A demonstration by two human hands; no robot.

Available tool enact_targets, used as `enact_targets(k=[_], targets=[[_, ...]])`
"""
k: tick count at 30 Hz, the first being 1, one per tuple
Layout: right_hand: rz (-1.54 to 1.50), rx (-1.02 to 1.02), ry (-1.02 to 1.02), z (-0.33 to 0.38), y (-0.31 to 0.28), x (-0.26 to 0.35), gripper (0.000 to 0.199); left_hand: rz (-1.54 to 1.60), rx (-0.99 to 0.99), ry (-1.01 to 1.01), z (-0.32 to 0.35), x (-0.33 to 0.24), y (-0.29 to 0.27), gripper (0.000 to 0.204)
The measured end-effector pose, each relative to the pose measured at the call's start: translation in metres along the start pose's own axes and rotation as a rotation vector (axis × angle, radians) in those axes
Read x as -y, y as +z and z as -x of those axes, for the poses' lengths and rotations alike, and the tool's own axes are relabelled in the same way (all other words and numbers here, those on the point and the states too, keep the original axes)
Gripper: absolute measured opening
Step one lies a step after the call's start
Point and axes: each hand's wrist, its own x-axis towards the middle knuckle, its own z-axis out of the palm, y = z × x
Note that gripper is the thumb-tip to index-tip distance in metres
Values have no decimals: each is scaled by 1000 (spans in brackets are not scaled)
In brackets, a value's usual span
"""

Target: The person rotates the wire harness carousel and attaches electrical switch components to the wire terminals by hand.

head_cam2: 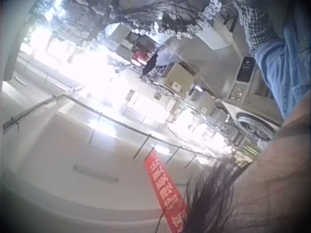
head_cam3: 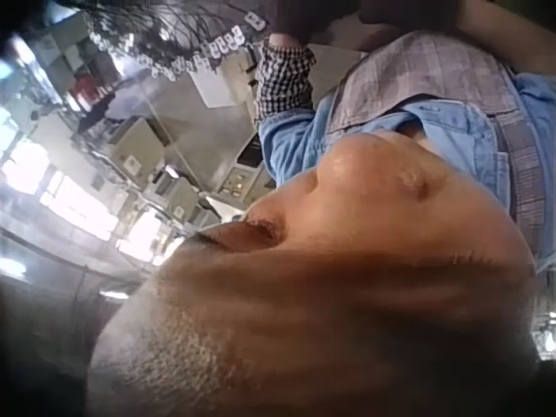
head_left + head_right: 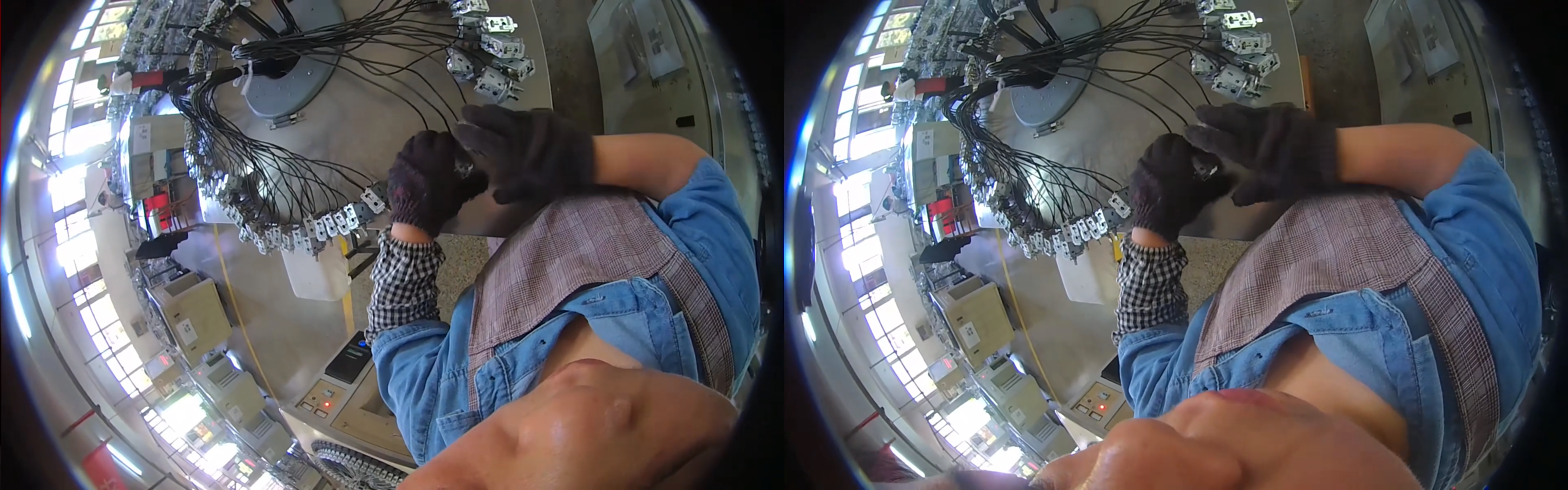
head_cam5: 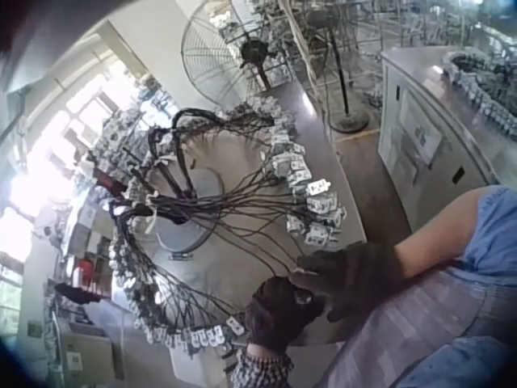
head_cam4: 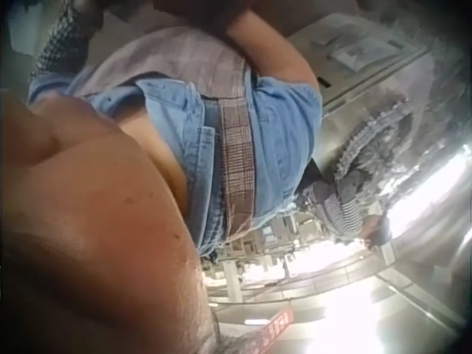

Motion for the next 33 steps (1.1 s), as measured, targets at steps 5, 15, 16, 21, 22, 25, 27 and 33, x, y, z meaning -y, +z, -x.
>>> enact_targets(k=[5, 15, 16, 21, 22, 25, 27, 33], targets=[[157, -77, 250, -2, -59, -69, 71, -71, -392, 200, -1, -7, -11, 66], [-174, -205, -159, -35, -6, -144, 60, -249, -110, -225, -36, -57, 18, 59], [4, -206, -111, -33, -18, -154, 61, -431, -249, -260, -32, -60, 16, 58], [-127, -153, -124, -30, -19, -169, 66, -544, -392, -448, -57, -110, 60, 64], [-151, -153, -148, -36, -21, -171, 66, -562, -389, -477, -65, -117, 70, 64], [-412, -147, -229, -41, -27, -163, 66, -480, -542, -547, -88, -110, 98, 64], [-445, -94, -118, -39, -28, -157, 64, -595, -639, -559, -97, -102, 101, 61], [-363, 23, -133, -47, -59, -172, 53, -420, -421, -652, -88, -100, 64, 54]])
